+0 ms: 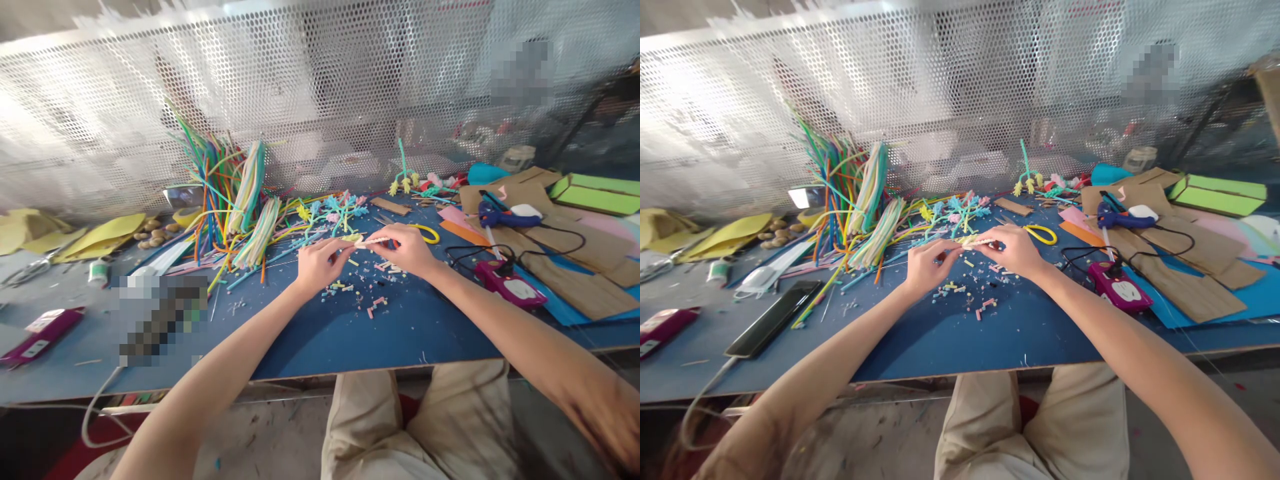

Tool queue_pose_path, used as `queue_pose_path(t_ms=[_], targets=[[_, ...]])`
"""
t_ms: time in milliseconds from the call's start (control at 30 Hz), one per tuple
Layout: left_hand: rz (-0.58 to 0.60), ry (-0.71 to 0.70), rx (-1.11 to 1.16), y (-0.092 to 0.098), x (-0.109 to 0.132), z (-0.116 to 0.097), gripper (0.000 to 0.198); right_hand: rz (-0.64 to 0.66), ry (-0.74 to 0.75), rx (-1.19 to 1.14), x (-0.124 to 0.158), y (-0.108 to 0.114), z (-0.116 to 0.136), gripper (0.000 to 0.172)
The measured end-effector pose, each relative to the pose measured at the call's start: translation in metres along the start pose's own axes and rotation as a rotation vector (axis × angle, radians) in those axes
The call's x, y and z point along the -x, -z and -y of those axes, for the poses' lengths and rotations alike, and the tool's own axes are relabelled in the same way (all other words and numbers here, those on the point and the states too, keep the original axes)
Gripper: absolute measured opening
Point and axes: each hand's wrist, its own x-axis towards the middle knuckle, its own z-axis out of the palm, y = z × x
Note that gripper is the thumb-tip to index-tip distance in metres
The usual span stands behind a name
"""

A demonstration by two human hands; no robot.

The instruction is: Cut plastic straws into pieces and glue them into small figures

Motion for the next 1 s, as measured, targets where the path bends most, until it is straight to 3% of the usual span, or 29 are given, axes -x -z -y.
queue_pose_path(t_ms=[233, 433, 533, 633, 733, 800, 1000], targets=[[0.030, 0.006, -0.020, 0.001, 0.000, 0.000, 0.021, -0.008, -0.005, 0.074, 0.000, 0.001, -0.002, 0.032], [0.033, 0.026, -0.063, 0.001, -0.001, 0.003, 0.022, 0.029, -0.142, 0.032, 0.000, 0.008, -0.014, 0.025], [0.126, -0.037, -0.032, 0.001, -0.003, 0.007, 0.023, -0.037, -0.240, -0.018, 0.000, 0.009, -0.024, 0.027], [0.321, -0.155, 0.056, 0.000, -0.004, 0.009, 0.026, -0.070, -0.301, -0.088, 0.000, 0.008, -0.033, 0.031], [0.520, -0.252, 0.188, -0.004, -0.004, 0.012, 0.029, -0.077, -0.400, -0.275, 0.000, 0.006, -0.036, 0.034], [0.591, -0.276, 0.271, -0.008, -0.003, 0.013, 0.030, -0.038, -0.480, -0.488, -0.001, 0.005, -0.033, 0.034], [0.544, -0.209, 0.296, -0.011, -0.002, 0.013, 0.025, 0.172, -0.539, -1.005, -0.004, 0.010, -0.017, 0.042]])
